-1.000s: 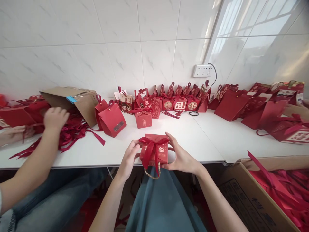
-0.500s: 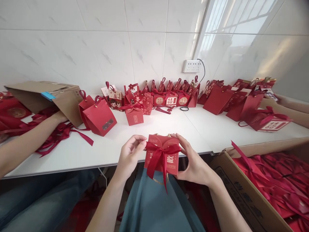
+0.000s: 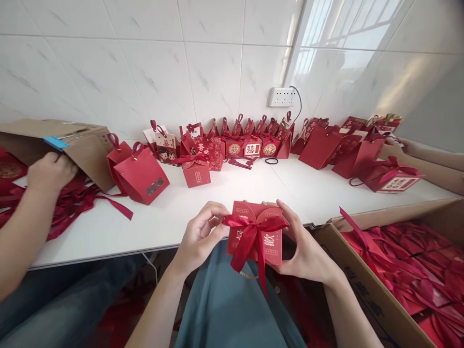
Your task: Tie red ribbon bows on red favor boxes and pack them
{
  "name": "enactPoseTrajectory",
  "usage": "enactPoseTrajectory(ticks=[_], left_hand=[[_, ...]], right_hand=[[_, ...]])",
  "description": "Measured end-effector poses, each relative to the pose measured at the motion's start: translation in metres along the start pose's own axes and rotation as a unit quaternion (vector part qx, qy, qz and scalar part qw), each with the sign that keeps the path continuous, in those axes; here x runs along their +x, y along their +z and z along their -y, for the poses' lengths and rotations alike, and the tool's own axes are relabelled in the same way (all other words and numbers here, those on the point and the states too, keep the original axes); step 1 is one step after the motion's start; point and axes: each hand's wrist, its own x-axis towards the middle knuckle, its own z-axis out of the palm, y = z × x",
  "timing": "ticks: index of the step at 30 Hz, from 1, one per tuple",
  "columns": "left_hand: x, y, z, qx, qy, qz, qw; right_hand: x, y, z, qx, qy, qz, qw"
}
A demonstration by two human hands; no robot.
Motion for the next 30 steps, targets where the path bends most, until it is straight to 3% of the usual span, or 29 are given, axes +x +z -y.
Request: enactPoseTrajectory(ticks=[3,6,15,18,24,30], left_hand=[[0.001,-0.002,-0.008,-0.020,0.009,0.048,0.999],[0.000,-0.005,-0.014,-0.076,-0.032,0.128,0.988],[0.001,-0.010,-0.010,-0.269,-0.087,0.251,0.926],[0.003,-0.011,-0.009,-0.293,-0.086,0.253,0.918],[0.002,-0.014,-0.009,-0.252,-0.080,0.235,0.935],[-0.003,-0.021,-0.018,-0.078,-0.061,0.217,0.971]], right_hand=[[0.000,0.002,0.000,0.005,0.008,0.012,1.000],[-0.001,0.005,0.001,0.015,0.005,0.023,1.000],[-0.006,0.004,0.007,0.034,-0.002,0.064,0.997],[-0.008,0.004,0.008,0.041,0.004,0.070,0.997],[-0.009,0.003,0.009,0.056,0.015,0.065,0.996],[-0.011,0.001,0.008,0.051,0.027,0.050,0.997]])
